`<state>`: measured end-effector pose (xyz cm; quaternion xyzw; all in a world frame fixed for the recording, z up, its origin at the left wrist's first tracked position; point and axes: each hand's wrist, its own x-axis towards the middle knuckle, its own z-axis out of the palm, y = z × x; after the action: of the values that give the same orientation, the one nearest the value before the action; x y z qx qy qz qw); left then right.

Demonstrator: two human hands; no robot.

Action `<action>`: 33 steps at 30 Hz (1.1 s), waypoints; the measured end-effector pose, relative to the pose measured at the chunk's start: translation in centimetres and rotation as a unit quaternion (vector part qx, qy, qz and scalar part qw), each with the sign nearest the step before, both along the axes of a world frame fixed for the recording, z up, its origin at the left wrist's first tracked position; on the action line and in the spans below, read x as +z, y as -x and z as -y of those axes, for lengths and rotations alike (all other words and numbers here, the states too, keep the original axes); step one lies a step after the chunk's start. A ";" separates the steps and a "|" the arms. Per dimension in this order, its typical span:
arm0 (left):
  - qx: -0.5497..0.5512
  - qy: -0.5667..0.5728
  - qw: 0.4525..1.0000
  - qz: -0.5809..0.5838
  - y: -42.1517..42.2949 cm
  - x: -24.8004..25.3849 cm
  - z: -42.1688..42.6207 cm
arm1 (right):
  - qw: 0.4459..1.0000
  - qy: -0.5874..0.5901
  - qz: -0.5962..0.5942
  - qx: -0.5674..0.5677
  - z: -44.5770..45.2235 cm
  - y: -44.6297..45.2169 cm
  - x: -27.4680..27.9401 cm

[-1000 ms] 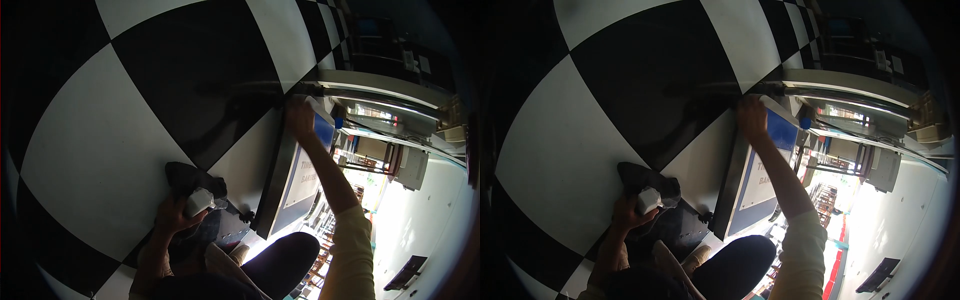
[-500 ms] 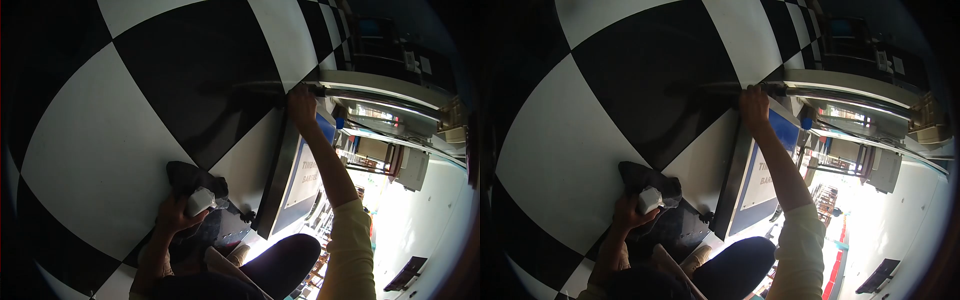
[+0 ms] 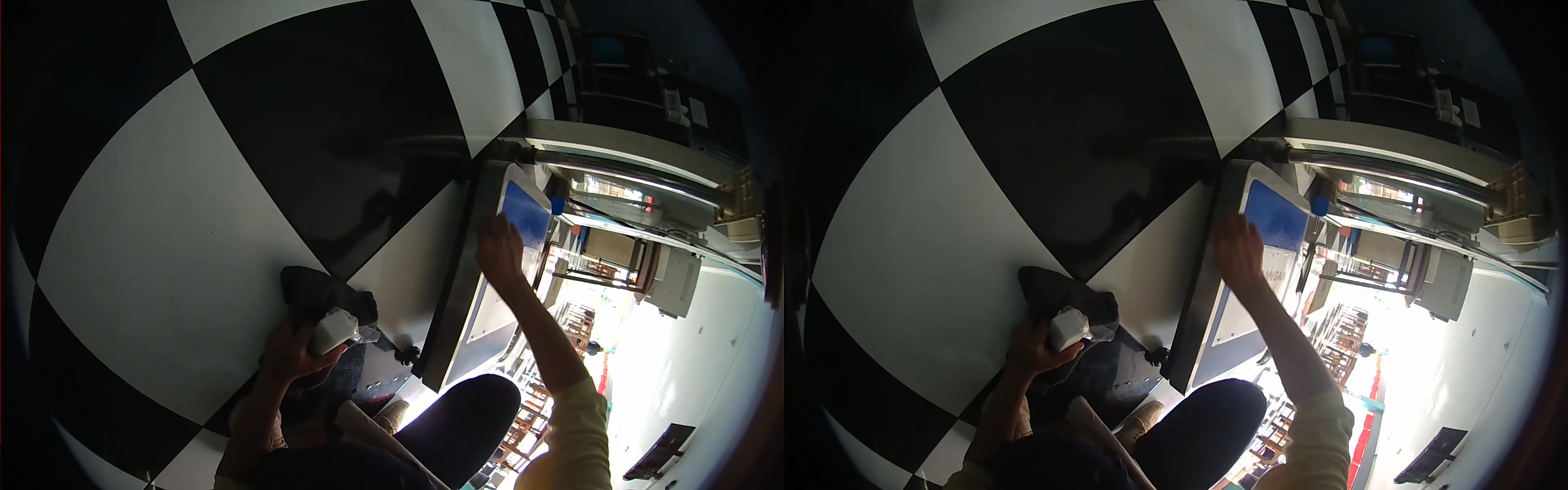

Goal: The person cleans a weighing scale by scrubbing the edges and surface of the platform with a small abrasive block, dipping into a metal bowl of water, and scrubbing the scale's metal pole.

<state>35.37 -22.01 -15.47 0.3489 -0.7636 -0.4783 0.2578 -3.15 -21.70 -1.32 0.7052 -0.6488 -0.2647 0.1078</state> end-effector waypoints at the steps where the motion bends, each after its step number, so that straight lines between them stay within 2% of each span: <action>1: 0.001 0.002 1.000 0.003 0.0 -0.2 -0.2 | 1.000 0.000 0.015 -0.006 0.0 0.3 0.3; 2: 0.000 -0.002 1.000 0.001 0.1 -0.1 -0.4 | 0.999 -0.001 0.029 -0.015 0.0 0.6 0.6; 5: -0.001 0.005 1.000 -0.002 0.2 -0.2 0.0 | 0.997 0.070 -0.039 -0.006 6.2 4.5 0.1; 8: 0.003 0.010 1.000 -0.004 0.2 0.0 0.2 | 0.994 0.102 -0.006 0.024 6.5 4.0 0.6; 9: 0.004 0.005 1.000 -0.009 0.3 0.0 0.2 | 0.997 0.058 -0.007 -0.045 4.0 3.4 0.5; 12: 0.012 0.017 1.000 -0.011 0.3 0.0 0.2 | 0.995 0.034 0.089 -0.038 0.3 0.3 1.6; 15: 0.004 0.010 1.000 -0.010 0.3 0.2 0.3 | 0.995 0.082 0.016 -0.052 4.0 3.6 0.4; 18: -0.001 0.004 1.000 -0.004 0.0 0.0 0.0 | 0.996 0.079 0.000 -0.045 7.6 4.0 1.0; 20: 0.006 0.003 1.000 -0.007 0.2 0.0 0.2 | 0.991 0.041 0.008 -0.129 3.8 2.9 0.8; 22: 0.011 -0.005 1.000 -0.015 0.3 0.3 0.2 | 0.993 0.035 0.079 -0.075 -1.2 0.3 0.6; 24: 0.007 -0.017 1.000 -0.015 0.3 0.4 0.2 | 0.984 0.026 0.145 -0.098 -1.1 -0.3 1.3; 26: -0.001 -0.016 1.000 -0.009 0.1 0.2 0.3 | 0.993 0.041 0.053 -0.099 2.1 2.1 0.2; 28: 0.000 -0.009 1.000 0.002 0.1 0.2 0.1 | 0.996 0.076 0.010 -0.048 6.5 5.3 -1.1; 31: -0.003 -0.024 1.000 -0.009 0.2 0.3 0.3 | 0.994 0.032 -0.025 -0.099 9.9 6.9 -2.7; 33: 0.001 -0.012 1.000 -0.016 0.1 0.0 0.0 | 0.992 -0.010 -0.041 -0.122 7.9 4.9 -2.9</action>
<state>35.24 -22.04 -15.45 0.3449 -0.7536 -0.4923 0.2662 -8.10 -29.57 -4.20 0.6102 -0.7226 -0.3111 0.0935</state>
